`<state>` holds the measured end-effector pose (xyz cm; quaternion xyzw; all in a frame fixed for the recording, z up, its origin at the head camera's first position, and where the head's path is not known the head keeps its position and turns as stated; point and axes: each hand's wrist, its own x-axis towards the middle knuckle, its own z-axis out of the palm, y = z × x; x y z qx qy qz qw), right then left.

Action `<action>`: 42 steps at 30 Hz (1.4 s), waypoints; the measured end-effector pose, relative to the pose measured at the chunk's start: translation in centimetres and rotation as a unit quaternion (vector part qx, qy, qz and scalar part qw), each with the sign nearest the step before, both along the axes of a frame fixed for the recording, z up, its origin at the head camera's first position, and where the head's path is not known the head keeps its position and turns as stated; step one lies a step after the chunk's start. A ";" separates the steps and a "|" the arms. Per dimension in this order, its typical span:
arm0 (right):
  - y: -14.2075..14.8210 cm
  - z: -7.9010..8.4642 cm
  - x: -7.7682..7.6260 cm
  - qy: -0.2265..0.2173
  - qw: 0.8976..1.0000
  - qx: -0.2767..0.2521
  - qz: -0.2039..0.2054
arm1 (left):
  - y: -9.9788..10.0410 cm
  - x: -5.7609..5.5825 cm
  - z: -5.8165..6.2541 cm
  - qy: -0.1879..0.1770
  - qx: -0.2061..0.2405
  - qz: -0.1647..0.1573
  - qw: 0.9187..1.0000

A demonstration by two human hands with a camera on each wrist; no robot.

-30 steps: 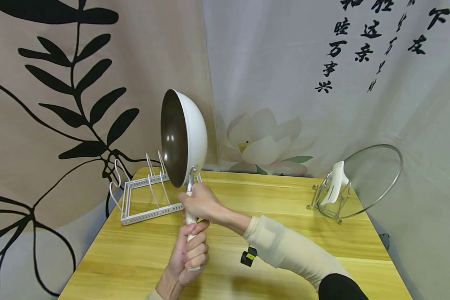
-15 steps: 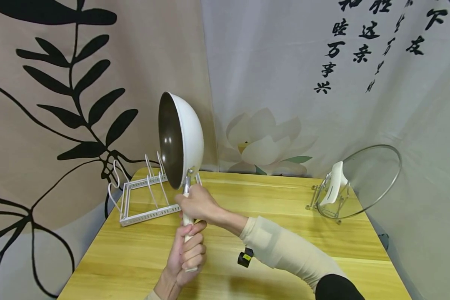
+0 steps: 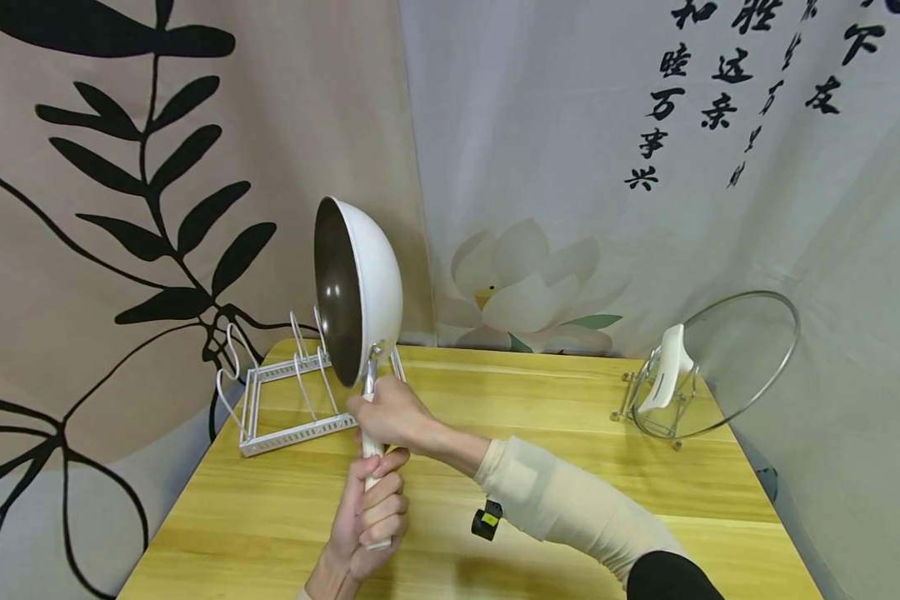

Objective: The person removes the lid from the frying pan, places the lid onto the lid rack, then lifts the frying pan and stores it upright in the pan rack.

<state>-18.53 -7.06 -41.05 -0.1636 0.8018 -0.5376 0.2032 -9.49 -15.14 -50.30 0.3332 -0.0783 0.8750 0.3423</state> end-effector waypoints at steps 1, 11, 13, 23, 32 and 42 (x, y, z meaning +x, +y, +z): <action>0.0 -0.1 0.0 -0.001 1.000 0.001 -0.001 | 0.0 0.0 -0.1 -0.001 0.000 -0.001 1.000; -0.4 -0.6 0.2 0.017 1.000 0.010 0.003 | -0.3 0.4 -0.5 -0.006 0.004 -0.003 1.000; -0.4 -0.7 0.2 0.022 1.000 0.011 0.004 | -0.4 0.4 -0.6 -0.006 0.006 -0.005 1.000; -0.7 -1.2 0.5 0.009 1.000 0.001 0.004 | -0.6 0.7 -0.8 -0.005 0.009 -0.007 1.000; -1.0 -1.7 0.7 -0.001 1.000 0.008 -0.003 | -0.9 0.8 -1.3 -0.008 0.015 -0.021 1.000; -1.4 -2.4 0.8 -0.017 1.000 0.005 -0.011 | -1.2 1.1 -1.9 -0.014 0.018 -0.028 0.999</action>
